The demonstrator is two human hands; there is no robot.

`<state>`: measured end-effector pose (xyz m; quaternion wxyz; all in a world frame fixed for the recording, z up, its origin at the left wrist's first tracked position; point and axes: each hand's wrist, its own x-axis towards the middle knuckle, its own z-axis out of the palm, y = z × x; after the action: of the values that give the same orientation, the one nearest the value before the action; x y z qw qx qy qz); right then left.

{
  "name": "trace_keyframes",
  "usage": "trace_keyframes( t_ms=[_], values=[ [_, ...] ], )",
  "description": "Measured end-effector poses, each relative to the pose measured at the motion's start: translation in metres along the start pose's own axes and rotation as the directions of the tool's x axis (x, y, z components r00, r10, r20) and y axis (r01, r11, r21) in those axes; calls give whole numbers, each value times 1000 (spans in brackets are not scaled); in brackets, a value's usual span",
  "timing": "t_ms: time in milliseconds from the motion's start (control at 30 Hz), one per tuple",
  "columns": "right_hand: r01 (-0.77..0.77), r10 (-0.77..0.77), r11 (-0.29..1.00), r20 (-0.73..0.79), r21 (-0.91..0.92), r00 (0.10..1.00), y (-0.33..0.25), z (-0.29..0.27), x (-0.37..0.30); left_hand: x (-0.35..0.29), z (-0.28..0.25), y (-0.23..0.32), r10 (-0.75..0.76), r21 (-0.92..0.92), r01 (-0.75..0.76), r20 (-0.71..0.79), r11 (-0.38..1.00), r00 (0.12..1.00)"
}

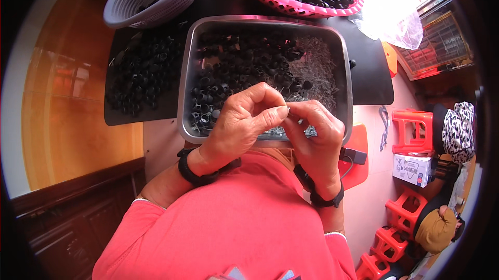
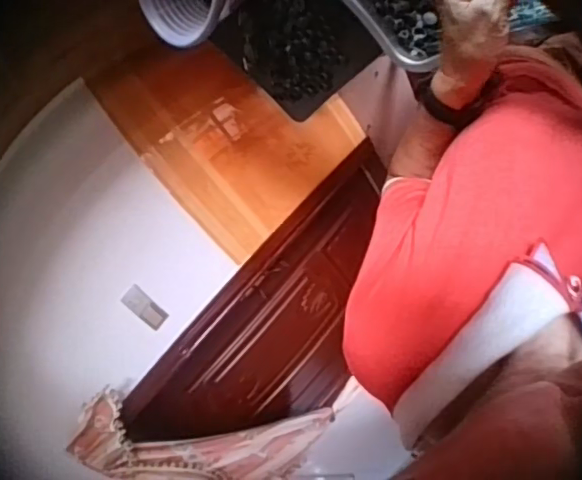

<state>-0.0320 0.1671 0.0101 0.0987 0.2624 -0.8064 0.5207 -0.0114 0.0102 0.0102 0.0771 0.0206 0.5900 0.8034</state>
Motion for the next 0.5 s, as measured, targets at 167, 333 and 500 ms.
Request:
trace_keyframes(
  t_ms=[167, 333, 500],
  values=[
    [-2, 18, 984, 87, -179, 996, 5, -2, -3, 1, -9, -2, -5, -35, 2, -94, 999, 996],
    [-74, 66, 981, -52, -177, 996, 0, 5, 1, 1, -12, -2, -58, -66, 52, -91, 996, 994],
    [100, -102, 994, -41, -42, 994, 0, 6, 2, -1, -13, 1, -9, 24, 10, -48, 1000, 999]
  ],
)
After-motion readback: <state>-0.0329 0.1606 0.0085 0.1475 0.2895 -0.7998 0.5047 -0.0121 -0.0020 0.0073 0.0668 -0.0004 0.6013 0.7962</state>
